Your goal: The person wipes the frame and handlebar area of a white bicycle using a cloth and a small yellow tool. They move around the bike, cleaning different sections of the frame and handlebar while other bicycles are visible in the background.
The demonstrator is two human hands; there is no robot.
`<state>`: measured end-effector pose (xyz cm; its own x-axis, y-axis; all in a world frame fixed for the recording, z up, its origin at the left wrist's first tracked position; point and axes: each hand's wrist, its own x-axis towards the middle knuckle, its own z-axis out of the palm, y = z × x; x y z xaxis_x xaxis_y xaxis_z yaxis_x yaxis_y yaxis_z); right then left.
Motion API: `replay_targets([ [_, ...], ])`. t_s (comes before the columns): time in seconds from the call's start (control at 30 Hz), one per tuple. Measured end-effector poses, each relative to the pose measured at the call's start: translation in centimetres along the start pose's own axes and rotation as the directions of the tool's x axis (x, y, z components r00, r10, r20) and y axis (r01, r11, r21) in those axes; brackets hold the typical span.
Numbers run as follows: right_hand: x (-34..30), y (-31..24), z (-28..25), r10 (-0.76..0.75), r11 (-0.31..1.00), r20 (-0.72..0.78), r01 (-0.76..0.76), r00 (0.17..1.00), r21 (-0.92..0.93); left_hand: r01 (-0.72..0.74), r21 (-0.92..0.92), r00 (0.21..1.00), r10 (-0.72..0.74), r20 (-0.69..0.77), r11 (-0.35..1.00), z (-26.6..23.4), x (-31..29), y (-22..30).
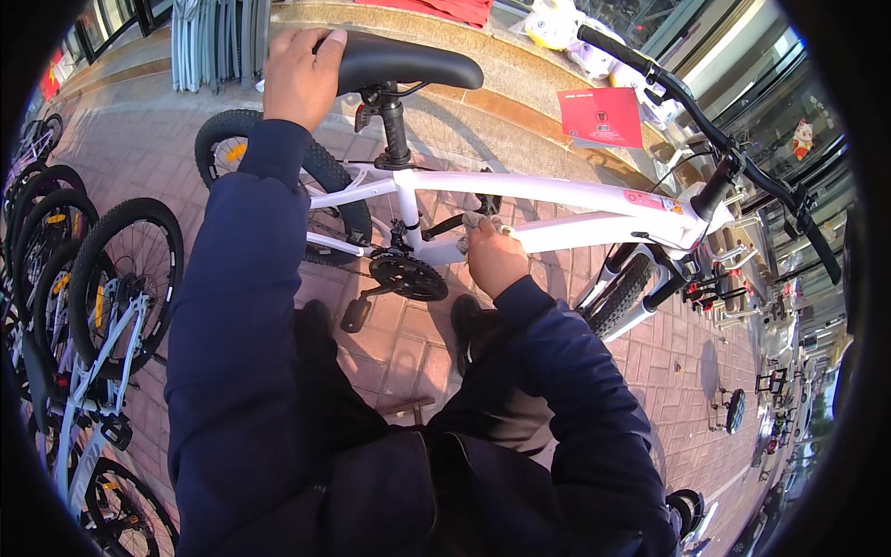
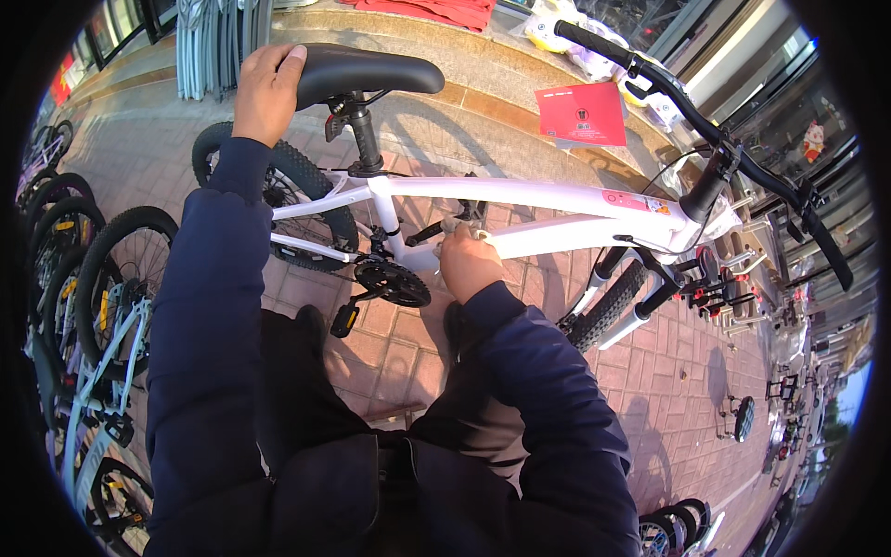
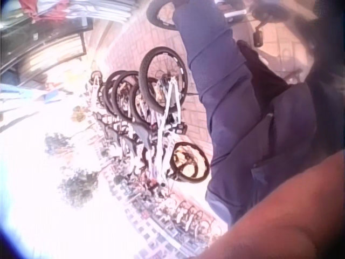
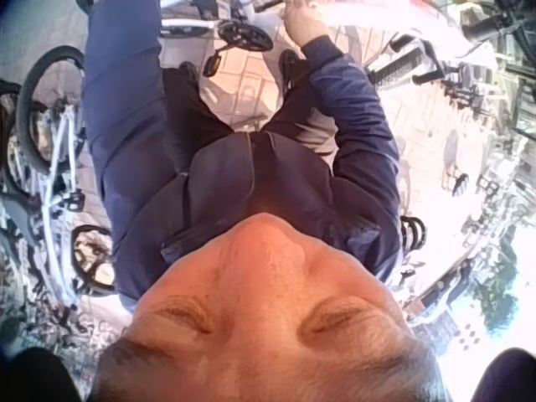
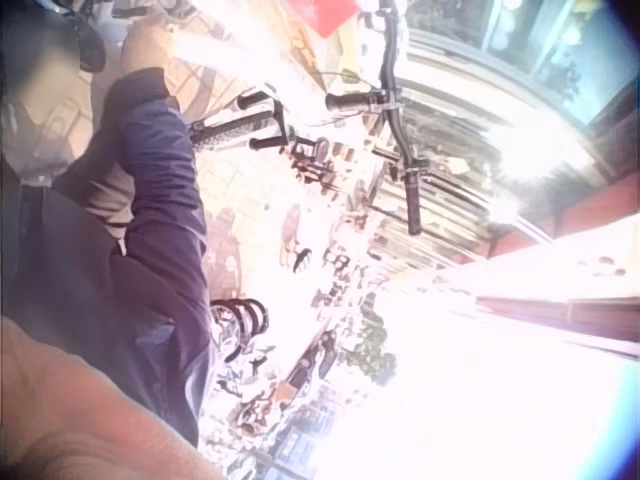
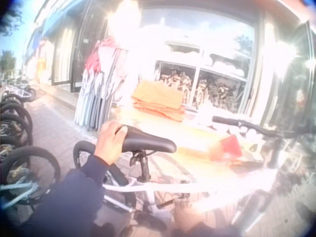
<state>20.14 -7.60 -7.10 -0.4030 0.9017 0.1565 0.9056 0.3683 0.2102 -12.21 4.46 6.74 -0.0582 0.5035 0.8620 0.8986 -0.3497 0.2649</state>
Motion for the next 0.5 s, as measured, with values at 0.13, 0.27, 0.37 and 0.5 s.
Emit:
replay_targets([
  [0.13,1.8,-2.4,1.3,-0.111,0.965,0.157,0.069,0.981,0.253,0.201,-0.354,0.973,-0.228,-0.034,0.913,-0.6,-5.3,2.6],
  [0.27,1.8,-3.2,1.4,-0.159,0.93,0.346,0.023,0.925,0.367,0.431,-0.432,0.898,-0.424,0.117,0.792,-0.5,-11.9,5.5],
  [0.37,1.3,-3.2,0.9,-0.185,0.882,0.347,-0.001,0.92,0.472,0.366,-0.411,0.914,-0.239,0.329,0.835,-0.2,-13.8,6.6],
  [0.5,1.2,-2.2,0.0,-0.061,0.819,0.29,-0.118,0.955,0.561,0.448,-0.322,0.756,-0.161,0.634,0.834,0.5,-13.7,6.3],
])
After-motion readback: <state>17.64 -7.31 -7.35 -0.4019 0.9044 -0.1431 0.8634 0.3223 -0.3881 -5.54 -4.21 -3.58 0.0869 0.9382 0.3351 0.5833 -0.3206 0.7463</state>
